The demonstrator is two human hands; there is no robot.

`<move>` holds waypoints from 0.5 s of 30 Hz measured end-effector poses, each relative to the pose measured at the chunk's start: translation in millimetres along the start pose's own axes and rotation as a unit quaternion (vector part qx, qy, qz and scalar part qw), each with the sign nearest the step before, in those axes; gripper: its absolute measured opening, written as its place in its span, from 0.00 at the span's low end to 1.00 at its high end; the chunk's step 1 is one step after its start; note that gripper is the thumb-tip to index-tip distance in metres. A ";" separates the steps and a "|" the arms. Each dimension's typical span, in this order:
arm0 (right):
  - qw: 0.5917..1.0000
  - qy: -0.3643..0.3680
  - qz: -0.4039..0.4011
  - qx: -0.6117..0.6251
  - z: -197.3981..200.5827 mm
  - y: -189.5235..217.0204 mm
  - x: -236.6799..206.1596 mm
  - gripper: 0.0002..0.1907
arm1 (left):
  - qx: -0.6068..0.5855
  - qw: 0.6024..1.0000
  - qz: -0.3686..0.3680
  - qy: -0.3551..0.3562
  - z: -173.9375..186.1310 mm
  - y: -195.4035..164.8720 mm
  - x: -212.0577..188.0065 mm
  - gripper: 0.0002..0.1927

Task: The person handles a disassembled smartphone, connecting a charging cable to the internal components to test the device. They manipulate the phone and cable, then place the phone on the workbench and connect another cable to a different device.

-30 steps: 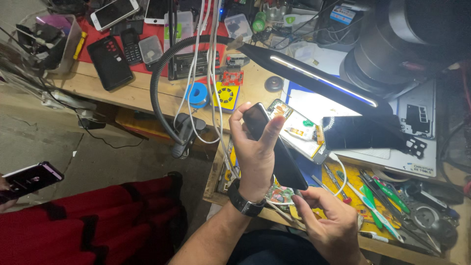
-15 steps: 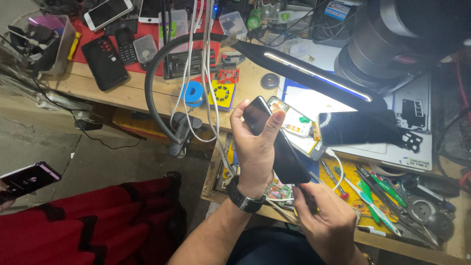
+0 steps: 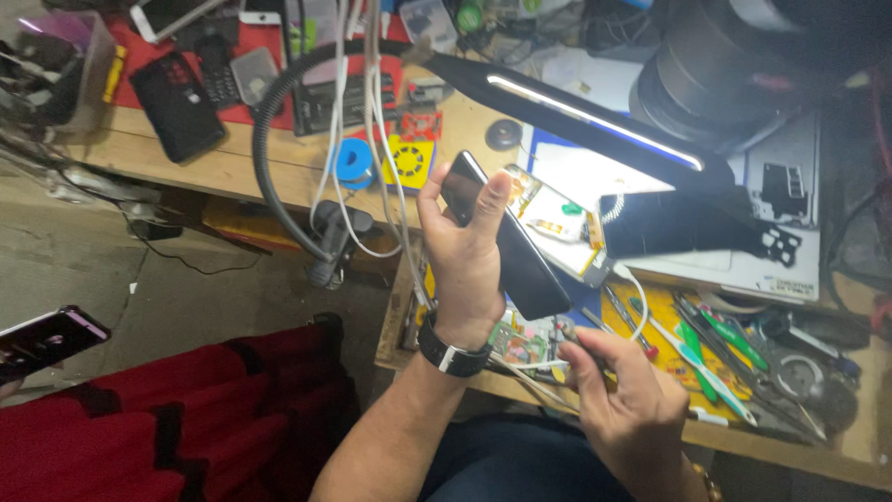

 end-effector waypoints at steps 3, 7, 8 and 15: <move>0.998 0.023 -0.026 0.060 -4.3 -4.5 0.5 0.07 | -0.017 1.000 -0.004 0.005 0.9 1.9 -0.7 0.36; 0.995 0.027 -0.039 0.086 -6.3 -7.3 1.5 0.06 | -0.042 0.999 0.026 0.007 -0.4 6.6 1.4 0.38; 0.995 0.026 -0.041 0.091 -6.5 -7.9 1.8 0.06 | -0.042 0.999 0.030 0.003 -0.8 7.5 1.3 0.38; 0.995 0.024 -0.033 0.093 -9.4 -7.9 3.7 0.07 | -0.051 0.998 0.045 0.000 -2.0 9.1 1.1 0.39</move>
Point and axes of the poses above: each hand's wrist, its own x-axis towards the middle knuckle, its own z-axis out of the back of the hand, y = z × x, the point moved 8 cm from there along x, towards the middle knuckle, and after that the axes turned 1 degree about z, right-handed, at the moved point
